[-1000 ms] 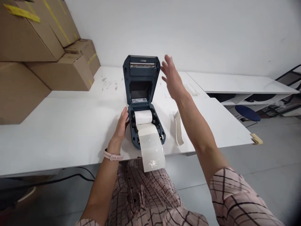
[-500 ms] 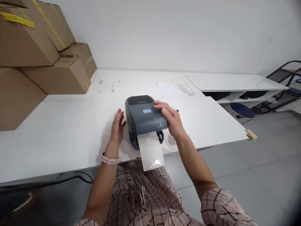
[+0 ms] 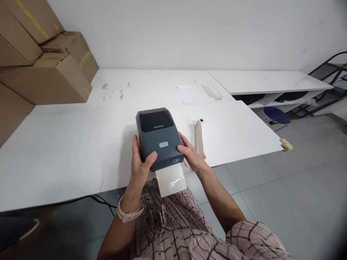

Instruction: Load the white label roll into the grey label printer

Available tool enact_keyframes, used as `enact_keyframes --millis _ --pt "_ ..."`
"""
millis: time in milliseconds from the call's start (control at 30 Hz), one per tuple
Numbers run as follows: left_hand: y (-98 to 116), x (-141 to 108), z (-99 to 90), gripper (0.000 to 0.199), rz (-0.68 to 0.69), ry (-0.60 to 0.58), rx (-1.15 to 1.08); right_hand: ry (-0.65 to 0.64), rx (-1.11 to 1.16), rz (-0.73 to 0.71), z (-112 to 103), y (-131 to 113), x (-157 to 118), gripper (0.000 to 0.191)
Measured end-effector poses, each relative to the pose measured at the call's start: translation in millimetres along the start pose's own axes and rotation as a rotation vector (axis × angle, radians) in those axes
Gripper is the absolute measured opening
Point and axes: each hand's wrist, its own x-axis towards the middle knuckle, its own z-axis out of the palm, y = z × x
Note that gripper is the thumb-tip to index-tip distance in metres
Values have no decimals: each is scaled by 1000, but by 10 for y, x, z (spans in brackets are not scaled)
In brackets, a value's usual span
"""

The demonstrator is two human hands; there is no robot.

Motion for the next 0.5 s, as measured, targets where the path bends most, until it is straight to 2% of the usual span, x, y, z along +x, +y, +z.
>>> enact_keyframes --millis 100,133,200,267,300,333,367,433,500 --pt "36 -33 19 95 31 26 36 2 14 -18 -11 16 16 108" --pt "37 -89 42 90 66 81 65 7 28 -15 -8 13 20 109" --pt "-1 -275 99 72 207 309 143 23 49 -9 4 0 22 109" --pt "-72 -525 151 41 374 603 216 31 32 -9 18 -10 19 107" --pt "-103 -648 171 29 350 614 235 32 20 -12 25 -13 18 105" --pt "-120 -756 188 33 246 515 246 32 14 -15 31 -14 17 104" --pt "-116 -839 206 39 97 357 245 34 22 -19 36 -14 16 103" --pt "-44 -917 250 43 -207 88 123 43 65 -28 46 -17 15 103" --pt "80 -900 301 41 -457 -56 -70 54 104 -31 55 -25 14 102"
